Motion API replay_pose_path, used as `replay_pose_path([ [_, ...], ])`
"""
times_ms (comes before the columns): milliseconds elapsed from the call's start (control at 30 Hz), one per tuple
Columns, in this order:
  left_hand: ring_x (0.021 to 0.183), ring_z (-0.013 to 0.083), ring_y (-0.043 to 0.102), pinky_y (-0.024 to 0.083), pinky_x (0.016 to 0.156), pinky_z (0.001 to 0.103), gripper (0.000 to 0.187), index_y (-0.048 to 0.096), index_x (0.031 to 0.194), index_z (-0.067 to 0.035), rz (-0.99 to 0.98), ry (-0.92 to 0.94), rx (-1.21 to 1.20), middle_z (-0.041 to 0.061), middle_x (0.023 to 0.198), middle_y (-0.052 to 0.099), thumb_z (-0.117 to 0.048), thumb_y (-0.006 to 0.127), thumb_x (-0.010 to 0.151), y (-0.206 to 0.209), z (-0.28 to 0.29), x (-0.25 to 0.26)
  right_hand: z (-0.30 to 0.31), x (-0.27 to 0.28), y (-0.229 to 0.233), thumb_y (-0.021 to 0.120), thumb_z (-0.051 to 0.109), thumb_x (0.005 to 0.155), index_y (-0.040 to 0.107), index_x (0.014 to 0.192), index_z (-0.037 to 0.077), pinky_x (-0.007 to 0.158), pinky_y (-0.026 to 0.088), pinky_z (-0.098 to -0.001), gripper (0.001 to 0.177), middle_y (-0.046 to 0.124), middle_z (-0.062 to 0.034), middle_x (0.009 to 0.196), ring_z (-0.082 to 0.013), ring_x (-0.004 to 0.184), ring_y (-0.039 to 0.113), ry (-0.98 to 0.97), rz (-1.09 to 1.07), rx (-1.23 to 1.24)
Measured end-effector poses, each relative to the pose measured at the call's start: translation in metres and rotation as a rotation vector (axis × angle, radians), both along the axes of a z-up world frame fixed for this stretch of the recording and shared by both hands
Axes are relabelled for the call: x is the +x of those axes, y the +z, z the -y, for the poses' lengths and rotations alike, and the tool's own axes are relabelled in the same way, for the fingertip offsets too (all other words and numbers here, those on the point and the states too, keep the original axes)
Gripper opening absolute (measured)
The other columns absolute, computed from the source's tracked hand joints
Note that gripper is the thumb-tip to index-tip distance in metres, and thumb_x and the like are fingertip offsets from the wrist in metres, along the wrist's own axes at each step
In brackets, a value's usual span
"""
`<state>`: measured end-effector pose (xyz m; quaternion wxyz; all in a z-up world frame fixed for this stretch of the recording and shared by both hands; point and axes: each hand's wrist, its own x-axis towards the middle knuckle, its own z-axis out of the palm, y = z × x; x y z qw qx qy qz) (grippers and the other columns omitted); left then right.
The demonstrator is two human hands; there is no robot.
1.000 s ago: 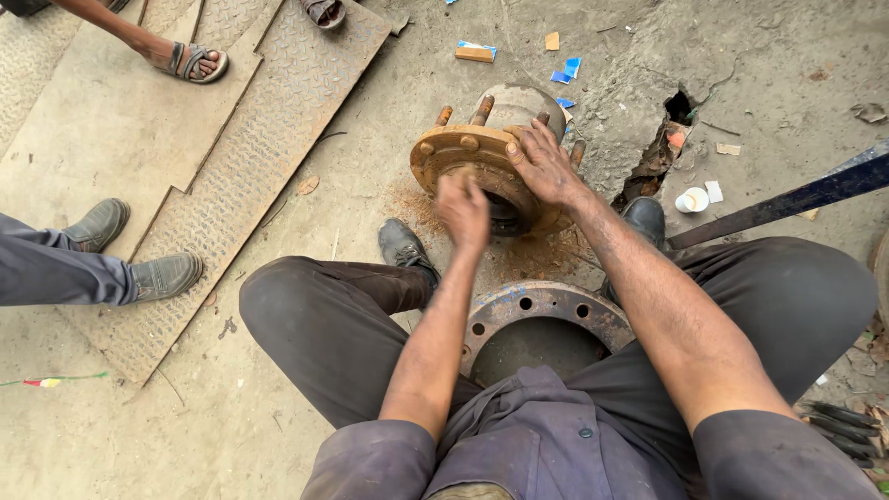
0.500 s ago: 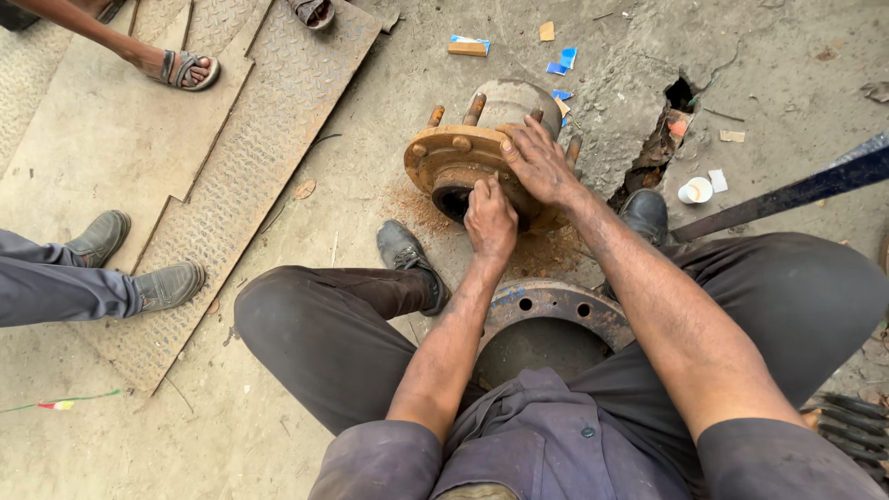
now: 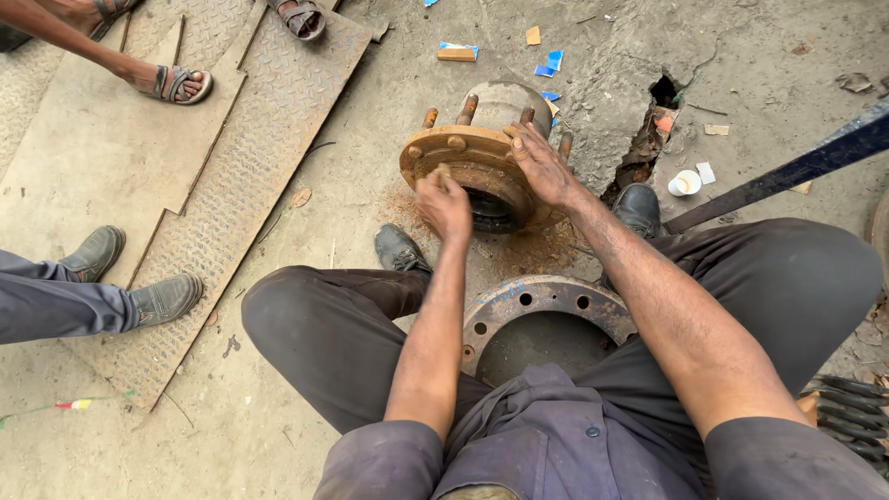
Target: The person scrubs a large, rusty metal wheel hub with a small block, rotating it to clean different sections. The person is sitting on the ground in a workshop environment.
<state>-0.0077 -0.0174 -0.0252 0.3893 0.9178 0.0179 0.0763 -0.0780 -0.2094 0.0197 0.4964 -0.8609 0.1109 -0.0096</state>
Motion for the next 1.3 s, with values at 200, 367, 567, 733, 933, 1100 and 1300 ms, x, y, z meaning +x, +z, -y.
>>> replay_pose_path([
  [200,0.079,0.0165,0.057,0.049,0.075,0.036,0.021,0.073,0.089,-0.007,-0.050,0.097,0.031,0.003,0.087,0.058,-0.023,0.068,0.102,-0.020,0.021,0.022,0.000,0.004,-0.008,0.011,0.071,0.100,0.026,0.163,0.030,0.128,0.003,-0.0598,0.077,0.013,-0.0002,0.174,-0.0231,0.161,-0.001,0.052,-0.052,-0.139],
  [367,0.072,0.0175,0.056,0.053,0.060,0.034,0.022,0.073,0.120,-0.011,0.043,-0.050,0.039,0.005,0.082,0.056,-0.012,0.064,0.100,-0.010,0.034,-0.012,0.001,0.008,-0.012,0.013,0.073,0.097,0.029,0.162,0.031,0.122,-0.002,-0.0693,0.079,0.009,-0.0006,0.174,-0.0250,0.160,-0.004,0.038,-0.059,-0.093],
  [567,0.081,0.0178,0.062,0.055,0.069,0.031,0.025,0.071,0.121,-0.009,0.347,-0.403,0.042,0.007,0.094,0.063,-0.003,0.062,0.099,-0.006,0.039,-0.055,0.002,0.005,-0.012,0.011,0.074,0.096,0.033,0.161,0.031,0.123,-0.003,-0.0705,0.081,0.009,-0.0013,0.175,-0.0267,0.161,-0.003,0.042,-0.042,-0.093],
  [733,0.087,0.0179,0.063,0.056,0.074,0.034,0.017,0.072,0.114,-0.010,0.276,-0.179,-0.086,0.007,0.097,0.064,-0.010,0.063,0.101,0.005,0.023,-0.042,0.003,0.004,-0.006,0.010,0.076,0.094,0.031,0.162,0.030,0.123,-0.004,-0.0690,0.085,0.010,-0.0005,0.175,-0.0263,0.161,-0.003,0.043,-0.036,-0.059],
  [933,0.083,0.0168,0.062,0.051,0.074,0.038,0.011,0.072,0.103,-0.007,0.068,0.150,-0.013,0.006,0.094,0.064,-0.009,0.065,0.094,-0.007,0.008,0.024,0.005,0.004,-0.011,0.009,0.077,0.094,0.025,0.163,0.029,0.122,-0.005,-0.0685,0.086,0.007,-0.0005,0.175,-0.0254,0.161,-0.003,0.024,-0.061,-0.041],
  [1100,0.078,0.0188,0.060,0.053,0.067,0.035,0.013,0.073,0.109,-0.007,0.194,-0.097,0.069,0.008,0.088,0.061,-0.009,0.064,0.099,-0.008,0.031,-0.018,0.002,0.005,-0.009,0.011,0.076,0.097,0.023,0.165,0.027,0.121,-0.005,-0.0695,0.085,0.005,-0.0030,0.174,-0.0257,0.161,-0.004,0.019,-0.054,-0.042],
  [1300,0.079,0.0168,0.059,0.054,0.067,0.031,0.022,0.073,0.118,-0.007,0.200,-0.344,0.034,0.006,0.090,0.062,-0.008,0.065,0.097,0.011,0.045,-0.063,0.002,0.005,-0.002,0.010,0.073,0.096,0.026,0.164,0.028,0.122,-0.005,-0.0683,0.083,0.005,-0.0017,0.174,-0.0249,0.160,-0.005,0.016,-0.083,-0.024],
])
